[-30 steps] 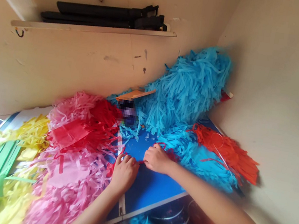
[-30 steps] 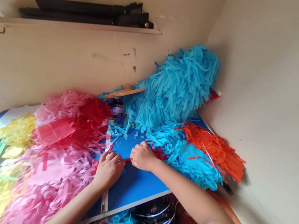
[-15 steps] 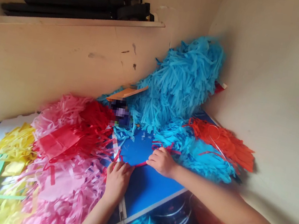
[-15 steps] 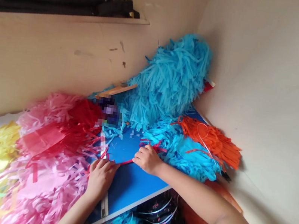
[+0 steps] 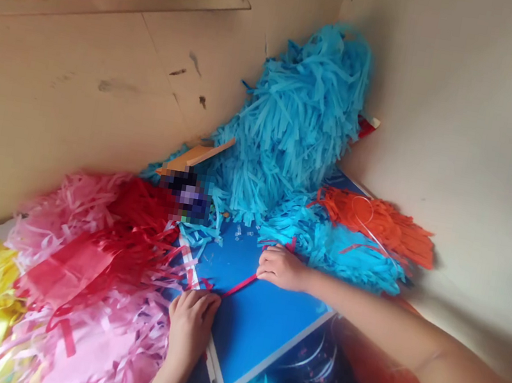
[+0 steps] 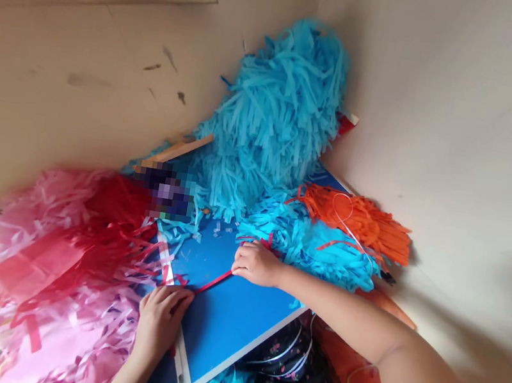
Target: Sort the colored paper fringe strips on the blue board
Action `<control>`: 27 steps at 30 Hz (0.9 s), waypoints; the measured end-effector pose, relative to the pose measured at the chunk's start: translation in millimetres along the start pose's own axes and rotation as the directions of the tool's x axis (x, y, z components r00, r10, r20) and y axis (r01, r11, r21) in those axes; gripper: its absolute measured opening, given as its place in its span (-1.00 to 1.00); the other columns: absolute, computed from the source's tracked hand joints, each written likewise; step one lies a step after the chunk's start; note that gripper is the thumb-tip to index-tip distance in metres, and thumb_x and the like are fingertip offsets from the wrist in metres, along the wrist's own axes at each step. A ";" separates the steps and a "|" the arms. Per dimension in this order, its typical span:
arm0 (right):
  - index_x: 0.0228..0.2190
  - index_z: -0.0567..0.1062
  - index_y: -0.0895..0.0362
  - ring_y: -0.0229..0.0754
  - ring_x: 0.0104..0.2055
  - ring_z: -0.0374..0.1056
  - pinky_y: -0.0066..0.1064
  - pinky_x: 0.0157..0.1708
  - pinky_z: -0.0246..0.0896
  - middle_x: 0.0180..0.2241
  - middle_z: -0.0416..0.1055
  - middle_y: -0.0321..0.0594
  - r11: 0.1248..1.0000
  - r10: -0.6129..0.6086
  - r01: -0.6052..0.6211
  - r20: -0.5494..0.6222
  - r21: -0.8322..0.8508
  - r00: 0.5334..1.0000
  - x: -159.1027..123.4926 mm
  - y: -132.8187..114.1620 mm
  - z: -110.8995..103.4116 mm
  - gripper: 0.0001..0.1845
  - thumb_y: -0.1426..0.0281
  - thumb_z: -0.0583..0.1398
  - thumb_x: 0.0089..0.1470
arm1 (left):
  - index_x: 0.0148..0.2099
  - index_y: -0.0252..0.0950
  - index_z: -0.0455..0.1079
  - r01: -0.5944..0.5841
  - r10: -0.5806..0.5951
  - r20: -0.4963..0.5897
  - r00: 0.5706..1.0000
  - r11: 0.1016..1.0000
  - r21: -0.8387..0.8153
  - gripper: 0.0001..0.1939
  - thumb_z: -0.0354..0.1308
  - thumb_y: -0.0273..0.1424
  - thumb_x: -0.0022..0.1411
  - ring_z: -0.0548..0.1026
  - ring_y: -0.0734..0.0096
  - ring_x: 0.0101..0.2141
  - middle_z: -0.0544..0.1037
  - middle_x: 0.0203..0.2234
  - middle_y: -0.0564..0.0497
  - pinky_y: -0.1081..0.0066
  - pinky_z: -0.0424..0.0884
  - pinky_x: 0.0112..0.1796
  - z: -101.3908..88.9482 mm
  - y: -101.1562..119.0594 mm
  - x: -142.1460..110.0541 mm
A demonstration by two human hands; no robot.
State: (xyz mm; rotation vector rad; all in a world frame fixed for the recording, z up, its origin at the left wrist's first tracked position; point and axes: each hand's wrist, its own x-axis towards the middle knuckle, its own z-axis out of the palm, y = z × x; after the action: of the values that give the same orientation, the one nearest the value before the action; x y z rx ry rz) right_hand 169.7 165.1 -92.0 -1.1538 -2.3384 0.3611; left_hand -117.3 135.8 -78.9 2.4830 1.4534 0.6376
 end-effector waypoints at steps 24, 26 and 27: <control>-0.58 0.59 0.11 -0.15 -0.34 0.38 -0.40 -0.36 0.09 -0.46 0.52 -0.25 0.952 0.306 -0.284 0.295 -0.116 0.905 37.6 -25.7 -24.2 -0.86 0.53 0.27 -0.09 | 0.12 0.01 0.44 -0.177 0.131 0.175 0.976 0.943 0.281 -0.56 0.10 -0.53 0.28 0.46 0.04 -0.12 0.61 -0.23 -0.01 0.00 0.21 -0.02 -12.9 32.1 20.9; -0.59 0.59 0.10 -0.15 -0.36 0.38 -0.39 -0.37 0.08 -0.45 0.52 -0.24 0.947 0.319 -0.288 0.309 -0.142 0.896 39.3 -25.7 -23.6 -0.86 0.52 0.26 -0.09 | 0.13 0.01 0.44 -0.280 0.220 0.212 0.952 0.907 0.316 -0.54 0.07 -0.56 0.30 0.47 0.06 -0.13 0.61 -0.26 0.00 -0.06 0.15 0.05 -13.3 36.4 20.7; -0.59 0.59 0.10 -0.15 -0.35 0.38 -0.39 -0.37 0.08 -0.44 0.53 -0.24 0.944 0.326 -0.291 0.312 -0.154 0.892 39.8 -25.5 -23.7 -0.86 0.51 0.26 -0.09 | 0.11 -0.01 0.46 -0.304 0.239 0.224 0.945 0.893 0.330 -0.57 0.05 -0.56 0.31 0.47 0.06 -0.13 0.61 -0.27 0.00 -0.07 0.14 0.07 -13.4 38.1 20.9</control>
State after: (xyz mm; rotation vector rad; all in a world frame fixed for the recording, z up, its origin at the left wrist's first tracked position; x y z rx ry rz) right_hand 145.3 181.7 -48.2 -1.6352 -2.4794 0.5951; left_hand -84.8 134.3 -47.2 2.9731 1.2587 0.1867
